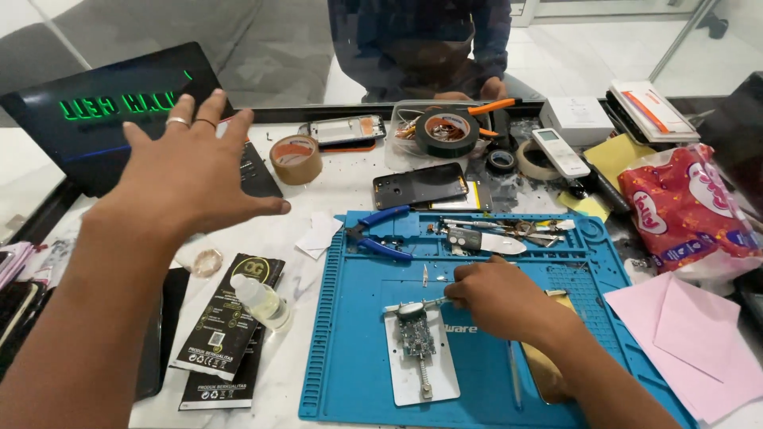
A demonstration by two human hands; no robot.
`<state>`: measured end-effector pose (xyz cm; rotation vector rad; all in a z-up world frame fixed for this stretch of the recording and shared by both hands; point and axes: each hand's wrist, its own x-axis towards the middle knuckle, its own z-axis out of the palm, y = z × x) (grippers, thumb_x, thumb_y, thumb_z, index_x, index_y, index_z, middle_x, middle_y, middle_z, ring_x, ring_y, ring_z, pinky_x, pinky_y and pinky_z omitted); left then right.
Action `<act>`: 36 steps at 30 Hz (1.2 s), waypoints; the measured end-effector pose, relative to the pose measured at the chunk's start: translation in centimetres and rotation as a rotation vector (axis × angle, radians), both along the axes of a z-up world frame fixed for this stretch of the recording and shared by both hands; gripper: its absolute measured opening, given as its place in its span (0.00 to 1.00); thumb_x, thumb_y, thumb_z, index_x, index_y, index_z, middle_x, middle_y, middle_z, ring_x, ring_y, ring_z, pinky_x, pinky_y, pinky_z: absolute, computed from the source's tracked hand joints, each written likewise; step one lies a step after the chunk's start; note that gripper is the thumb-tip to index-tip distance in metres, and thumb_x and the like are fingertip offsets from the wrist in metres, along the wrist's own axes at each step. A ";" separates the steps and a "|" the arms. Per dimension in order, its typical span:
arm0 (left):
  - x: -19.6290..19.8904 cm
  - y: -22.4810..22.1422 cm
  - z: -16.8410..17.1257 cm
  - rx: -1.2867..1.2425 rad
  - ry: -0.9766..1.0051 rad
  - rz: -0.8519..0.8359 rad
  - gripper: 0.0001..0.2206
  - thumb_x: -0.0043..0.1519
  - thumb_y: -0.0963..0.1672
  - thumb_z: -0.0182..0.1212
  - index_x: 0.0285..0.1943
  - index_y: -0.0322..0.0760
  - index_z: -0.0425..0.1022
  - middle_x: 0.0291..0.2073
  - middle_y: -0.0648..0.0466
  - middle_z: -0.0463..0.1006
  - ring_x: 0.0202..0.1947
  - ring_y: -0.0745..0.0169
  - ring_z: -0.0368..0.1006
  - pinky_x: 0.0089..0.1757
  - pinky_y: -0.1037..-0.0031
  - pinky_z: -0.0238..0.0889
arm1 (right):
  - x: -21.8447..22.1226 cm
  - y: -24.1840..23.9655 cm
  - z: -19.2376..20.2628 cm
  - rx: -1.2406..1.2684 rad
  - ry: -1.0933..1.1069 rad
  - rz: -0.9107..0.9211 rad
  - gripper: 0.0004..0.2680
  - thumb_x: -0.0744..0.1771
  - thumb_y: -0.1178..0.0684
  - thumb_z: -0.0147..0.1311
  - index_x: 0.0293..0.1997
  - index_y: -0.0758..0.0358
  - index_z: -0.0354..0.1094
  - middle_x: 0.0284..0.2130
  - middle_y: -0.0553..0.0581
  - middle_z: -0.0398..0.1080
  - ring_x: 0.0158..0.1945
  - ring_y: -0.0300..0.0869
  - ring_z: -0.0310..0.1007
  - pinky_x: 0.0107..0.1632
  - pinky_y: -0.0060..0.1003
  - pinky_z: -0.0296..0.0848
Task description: The person uses a soldering iron to work on a small circuit board placed on a blue mat. They repeatedly apply heat to specific points on the board while holding it steady with their other hand. The workspace is cluttered with various tools and electronic components.
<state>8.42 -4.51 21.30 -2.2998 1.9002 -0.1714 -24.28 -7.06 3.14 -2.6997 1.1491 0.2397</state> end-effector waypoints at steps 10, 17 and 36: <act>-5.4 4.5 -8.5 -0.132 -0.072 -0.553 0.52 0.50 0.70 0.62 0.77 0.48 0.46 0.73 0.46 0.47 0.71 0.43 0.42 0.59 0.32 0.36 | 0.2 -0.1 0.6 0.054 0.044 -0.029 0.07 0.69 0.57 0.47 0.41 0.51 0.75 0.33 0.50 0.69 0.36 0.45 0.70 0.47 0.47 0.66; -8.8 5.7 -15.1 -0.058 0.385 -0.806 0.45 0.49 0.58 0.75 0.73 0.39 0.60 0.55 0.49 0.74 0.56 0.44 0.65 0.54 0.49 0.53 | -0.9 -0.6 -0.6 -0.023 0.017 -0.011 0.09 0.70 0.56 0.45 0.44 0.51 0.76 0.32 0.53 0.69 0.31 0.52 0.68 0.51 0.60 0.65; -9.9 3.2 -22.5 0.018 0.759 -0.687 0.45 0.46 0.59 0.75 0.70 0.42 0.60 0.55 0.52 0.70 0.54 0.49 0.64 0.50 0.57 0.57 | -1.4 -1.2 -1.5 -0.073 0.083 0.038 0.09 0.68 0.61 0.46 0.38 0.50 0.74 0.29 0.53 0.67 0.27 0.51 0.61 0.41 0.49 0.58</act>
